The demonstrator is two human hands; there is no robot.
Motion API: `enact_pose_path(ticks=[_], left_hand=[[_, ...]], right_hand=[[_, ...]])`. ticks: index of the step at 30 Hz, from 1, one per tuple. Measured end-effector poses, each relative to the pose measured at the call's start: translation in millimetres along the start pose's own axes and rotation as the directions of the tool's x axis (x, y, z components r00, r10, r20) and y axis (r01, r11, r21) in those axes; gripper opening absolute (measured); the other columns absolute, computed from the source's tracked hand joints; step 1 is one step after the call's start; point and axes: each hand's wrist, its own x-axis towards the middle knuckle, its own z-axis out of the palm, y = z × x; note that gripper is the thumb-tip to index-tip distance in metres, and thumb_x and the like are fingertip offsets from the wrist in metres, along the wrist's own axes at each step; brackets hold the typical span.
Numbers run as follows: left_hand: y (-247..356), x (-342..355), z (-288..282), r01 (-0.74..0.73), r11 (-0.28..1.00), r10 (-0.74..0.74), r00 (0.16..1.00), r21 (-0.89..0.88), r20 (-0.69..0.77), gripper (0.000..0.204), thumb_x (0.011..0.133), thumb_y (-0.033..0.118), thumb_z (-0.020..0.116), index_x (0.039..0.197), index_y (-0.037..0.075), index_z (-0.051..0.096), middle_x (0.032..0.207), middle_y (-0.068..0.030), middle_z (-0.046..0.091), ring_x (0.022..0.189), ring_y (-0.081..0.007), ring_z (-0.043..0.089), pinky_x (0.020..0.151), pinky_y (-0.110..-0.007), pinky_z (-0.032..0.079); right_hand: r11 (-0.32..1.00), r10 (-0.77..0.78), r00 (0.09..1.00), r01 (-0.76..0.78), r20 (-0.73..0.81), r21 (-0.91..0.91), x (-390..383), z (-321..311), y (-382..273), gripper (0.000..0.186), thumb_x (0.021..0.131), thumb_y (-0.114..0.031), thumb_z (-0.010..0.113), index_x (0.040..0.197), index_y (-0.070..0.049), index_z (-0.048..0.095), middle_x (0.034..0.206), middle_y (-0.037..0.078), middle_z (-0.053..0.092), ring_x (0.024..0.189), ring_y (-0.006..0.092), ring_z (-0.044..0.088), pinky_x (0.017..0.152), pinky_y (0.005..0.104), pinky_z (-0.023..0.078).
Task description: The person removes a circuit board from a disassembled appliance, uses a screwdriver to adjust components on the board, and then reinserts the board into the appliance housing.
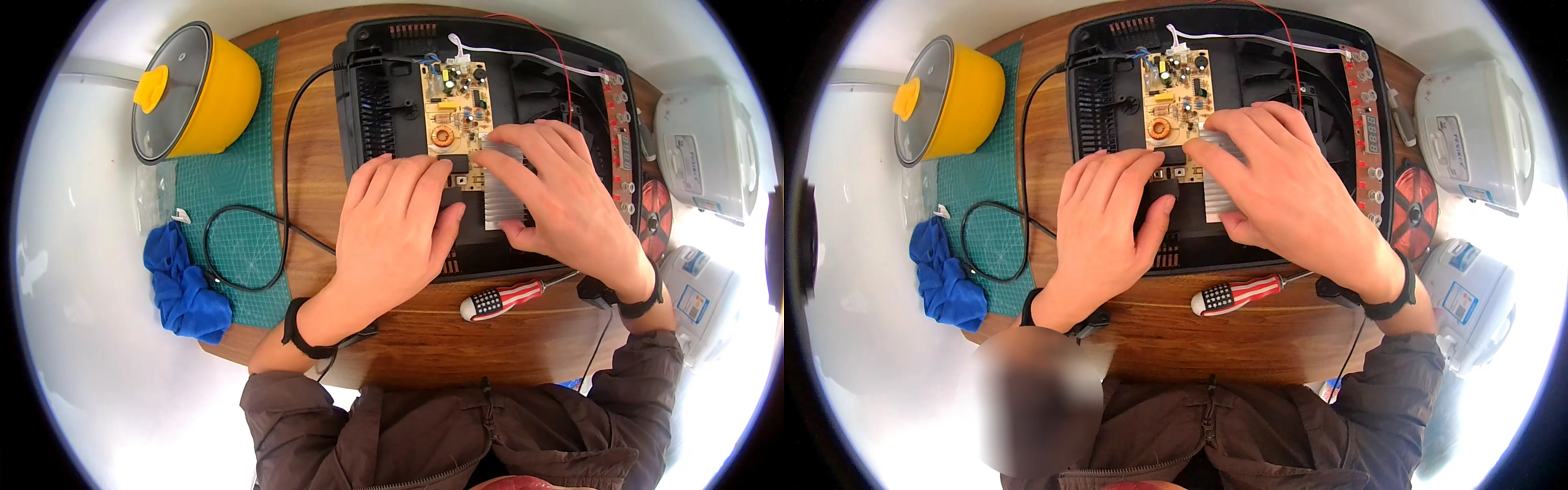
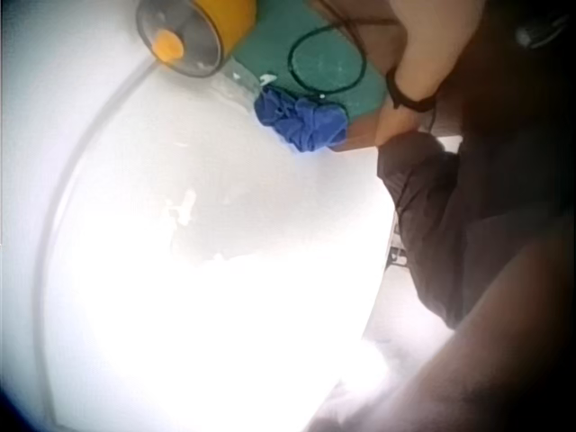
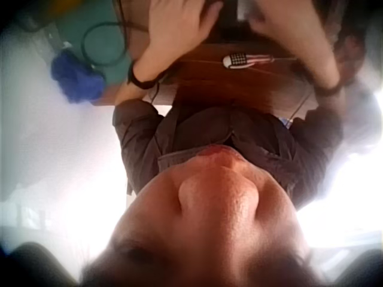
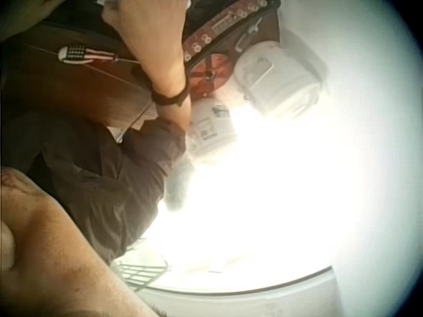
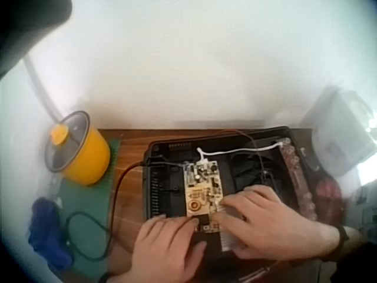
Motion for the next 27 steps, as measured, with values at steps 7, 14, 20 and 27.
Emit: enact_pose_path(ticks=[7, 14, 20, 27], left_hand=[[0, 1, -2, -0.001, 1.000, 0.001, 1.000, -0.001, 0.021, 0.041, 0.084, 0.010, 0.076, 0.123, 0.002, 0.066, 0.118, -0.0120, 0.066, 0.105, -0.0335, 0.064, 0.098, -0.045, 0.048], [1, 3, -3, -0.014, 0.999, 0.012, 0.999, 0.032, 0.049, 0.043, 0.083, 0.010, 0.076, 0.126, 0.003, 0.069, 0.116, -0.0111, 0.066, 0.104, -0.0318, 0.064, 0.096, -0.044, 0.048], [4, 6, -5, -0.018, 0.999, 0.017, 0.998, 0.029, 0.053, 0.044, 0.082, 0.008, 0.077, 0.125, 0.002, 0.069, 0.134, -0.0120, 0.066, 0.114, -0.0316, 0.065, 0.098, -0.042, 0.049], [4, 5, -3, -0.036, 0.998, 0.031, 0.997, 0.061, 0.077, 0.046, 0.080, 0.007, 0.078, 0.125, 0.003, 0.068, 0.142, -0.0106, 0.064, 0.119, -0.0311, 0.064, 0.099, -0.042, 0.049]], right_hand=[[1.000, 0.016, 1.000, -0.016, 0.005, 0.025, -3, 0, 3, 0.071, 0.062, -0.007, 0.086, 0.129, -0.008, 0.063, 0.135, 0.012, 0.060, 0.123, 0.0343, 0.058, 0.116, 0.0503, 0.039], [0.988, 0.122, 0.991, -0.126, -0.052, -0.090, -17, -10, 1, 0.066, 0.067, -0.014, 0.089, 0.128, -0.009, 0.063, 0.134, 0.008, 0.062, 0.123, 0.0290, 0.059, 0.113, 0.0489, 0.040], [0.983, 0.165, 0.963, -0.179, -0.214, -0.050, -39, -16, -5, 0.050, 0.072, -0.010, 0.086, 0.119, -0.010, 0.071, 0.126, 0.005, 0.068, 0.113, 0.0274, 0.065, 0.110, 0.0477, 0.041], [0.980, 0.195, 0.914, -0.200, -0.355, 0.024, -71, -2, -12, 0.030, 0.074, -0.009, 0.083, 0.103, -0.009, 0.076, 0.109, 0.004, 0.076, 0.103, 0.0236, 0.071, 0.109, 0.0465, 0.042]])
